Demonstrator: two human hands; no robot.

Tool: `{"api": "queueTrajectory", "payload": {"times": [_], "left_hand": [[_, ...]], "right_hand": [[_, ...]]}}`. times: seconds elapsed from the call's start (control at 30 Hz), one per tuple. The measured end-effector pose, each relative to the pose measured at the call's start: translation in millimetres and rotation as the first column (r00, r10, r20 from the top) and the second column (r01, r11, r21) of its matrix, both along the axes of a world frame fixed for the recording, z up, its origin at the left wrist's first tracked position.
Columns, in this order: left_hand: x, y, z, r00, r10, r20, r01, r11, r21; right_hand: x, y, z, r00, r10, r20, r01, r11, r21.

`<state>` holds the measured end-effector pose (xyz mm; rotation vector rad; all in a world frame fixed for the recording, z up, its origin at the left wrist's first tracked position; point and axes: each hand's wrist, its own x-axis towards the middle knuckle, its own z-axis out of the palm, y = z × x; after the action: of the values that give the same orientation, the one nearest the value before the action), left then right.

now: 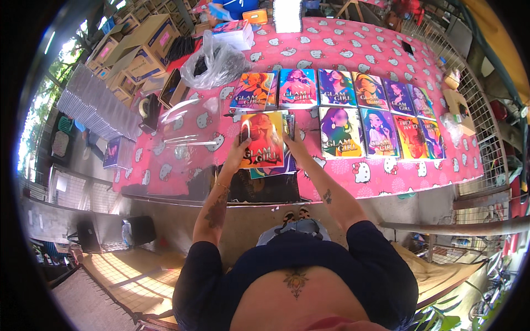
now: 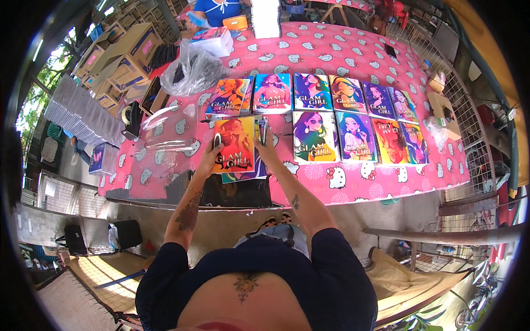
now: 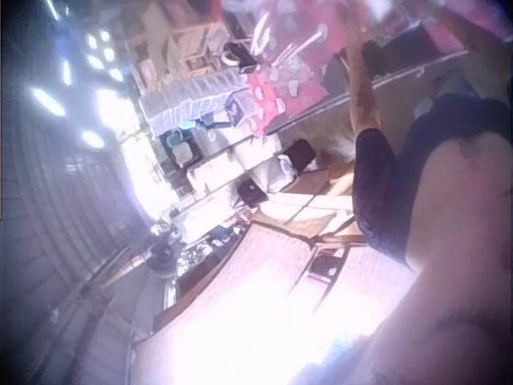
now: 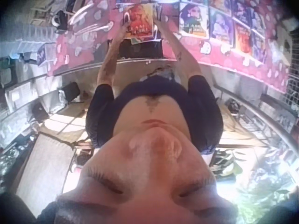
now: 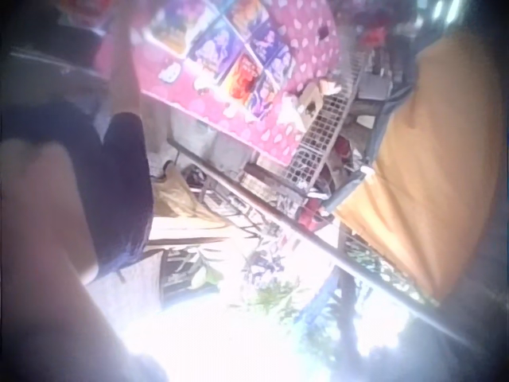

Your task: The person places several colorful notebooks into plastic bags, uses tape to seal them, and then organizes the stacks of notebooks on a table.

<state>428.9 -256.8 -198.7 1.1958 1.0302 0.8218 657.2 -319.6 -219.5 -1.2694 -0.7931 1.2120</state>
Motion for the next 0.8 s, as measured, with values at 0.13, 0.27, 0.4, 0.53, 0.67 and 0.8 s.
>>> {"api": "queueTrajectory", "payload": {"times": [0.13, 0.27, 0.4, 0.53, 0.67, 0.8], "left_hand": [[-4.3, -7.9, -3.1, 0.999, 0.023, 0.044, -0.021, 0.999, -0.047], [4.8, -10.0, -0.5, 0.97, 0.016, -0.242, 0.023, 0.987, 0.158], [20.1, 7.1, -3.5, 0.735, 0.362, -0.574, 0.09, 0.786, 0.612], [109.8, -30.6, 64.5, 0.885, 0.317, -0.341, -0.034, 0.774, 0.632], [234.5, -73.8, 2.1, 0.853, 0.212, -0.477, 0.199, 0.713, 0.673], [249.8, -68.2, 4.4, 0.858, 0.138, -0.494, 0.161, 0.842, 0.516]], "right_hand": [[4.5, -10.7, -24.8, 0.885, -0.116, 0.45, 0.065, 0.99, 0.127], [1.8, -12.5, -13.9, 0.817, -0.172, 0.55, 0.129, 0.985, 0.116], [18.4, -9.4, -16.4, 0.68, -0.303, 0.668, 0.163, 0.951, 0.264], [126.9, -42.1, 14.4, 0.35, -0.391, 0.851, 0.279, 0.911, 0.304], [223.1, -80.2, 33.6, 0.053, -0.009, 0.999, 0.469, 0.883, -0.017], [254.2, -94.7, 32.0, -0.096, 0.069, 0.993, 0.252, 0.967, -0.043]]}}
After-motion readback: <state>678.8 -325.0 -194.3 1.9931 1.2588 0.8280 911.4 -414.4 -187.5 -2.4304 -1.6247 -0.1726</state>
